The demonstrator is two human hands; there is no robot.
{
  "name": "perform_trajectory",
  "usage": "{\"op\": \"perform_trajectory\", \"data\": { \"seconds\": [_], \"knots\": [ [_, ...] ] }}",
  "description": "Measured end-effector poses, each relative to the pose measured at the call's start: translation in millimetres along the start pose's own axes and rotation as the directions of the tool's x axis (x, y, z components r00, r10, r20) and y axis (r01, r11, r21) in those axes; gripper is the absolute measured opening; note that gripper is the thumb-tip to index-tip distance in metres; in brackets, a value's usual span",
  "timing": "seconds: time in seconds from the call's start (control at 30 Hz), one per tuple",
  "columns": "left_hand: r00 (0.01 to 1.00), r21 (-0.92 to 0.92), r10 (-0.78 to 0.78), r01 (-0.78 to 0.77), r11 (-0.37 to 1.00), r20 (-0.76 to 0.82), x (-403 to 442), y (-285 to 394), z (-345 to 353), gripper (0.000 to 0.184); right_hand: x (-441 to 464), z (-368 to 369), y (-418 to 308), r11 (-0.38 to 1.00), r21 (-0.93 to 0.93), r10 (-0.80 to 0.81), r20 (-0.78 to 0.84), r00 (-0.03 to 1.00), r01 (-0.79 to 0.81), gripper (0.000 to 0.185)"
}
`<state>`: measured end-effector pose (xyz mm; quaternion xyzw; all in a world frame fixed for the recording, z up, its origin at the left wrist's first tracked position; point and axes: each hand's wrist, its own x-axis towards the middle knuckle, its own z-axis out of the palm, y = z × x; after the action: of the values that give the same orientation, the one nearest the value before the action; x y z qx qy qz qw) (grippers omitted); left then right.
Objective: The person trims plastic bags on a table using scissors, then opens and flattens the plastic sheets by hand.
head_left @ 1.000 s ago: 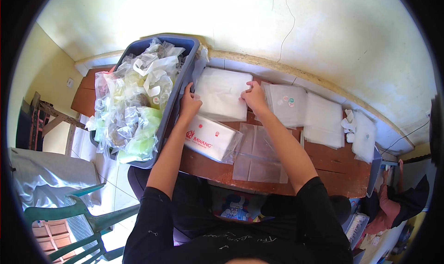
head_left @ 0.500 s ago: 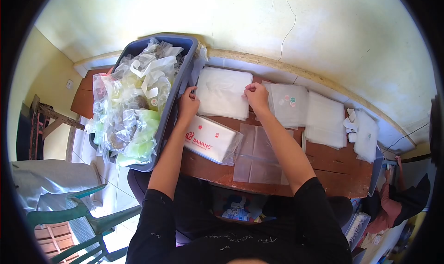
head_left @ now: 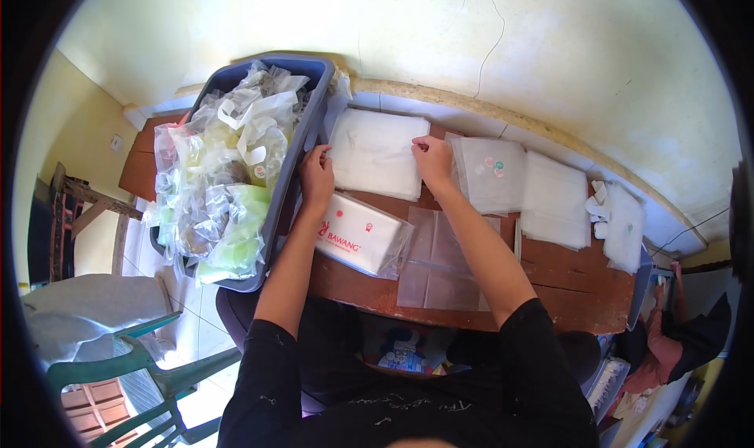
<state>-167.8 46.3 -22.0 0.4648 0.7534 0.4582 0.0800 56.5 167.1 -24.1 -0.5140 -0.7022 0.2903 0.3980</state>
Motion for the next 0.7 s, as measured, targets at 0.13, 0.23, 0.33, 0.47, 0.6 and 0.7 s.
{"op": "perform_trajectory", "data": {
  "seconds": [0.13,0.23,0.33,0.47,0.6,0.7],
  "knots": [
    [0.994,0.024,0.102,-0.101,0.995,-0.050,-1,4,-1,0.024,-3,-4,-6,0.999,-0.034,-0.027,0.011,1.000,0.027,0.021],
    [0.956,0.105,0.270,-0.259,0.960,-0.110,-6,21,-2,0.023,-10,-10,-3,0.971,-0.171,-0.179,-0.042,0.983,0.169,0.021],
    [0.929,0.083,0.357,-0.350,0.933,-0.101,-17,55,-4,0.019,-27,-35,-16,0.974,-0.044,-0.221,0.012,0.975,0.221,0.013],
    [0.932,-0.151,0.346,-0.328,0.932,0.110,-46,101,-5,0.011,-64,-90,-30,0.986,0.090,-0.157,0.167,0.973,0.143,0.015],
    [0.879,-0.196,0.274,-0.212,0.957,0.389,-90,128,-15,0.011,-101,-171,-26,0.999,0.011,-0.040,0.369,0.928,0.039,0.017],
    [0.836,-0.172,0.317,-0.268,0.948,0.447,-113,125,-18,0.012,-121,-221,-9,0.996,-0.089,0.035,0.394,0.919,0.001,0.018]
  ]
}}
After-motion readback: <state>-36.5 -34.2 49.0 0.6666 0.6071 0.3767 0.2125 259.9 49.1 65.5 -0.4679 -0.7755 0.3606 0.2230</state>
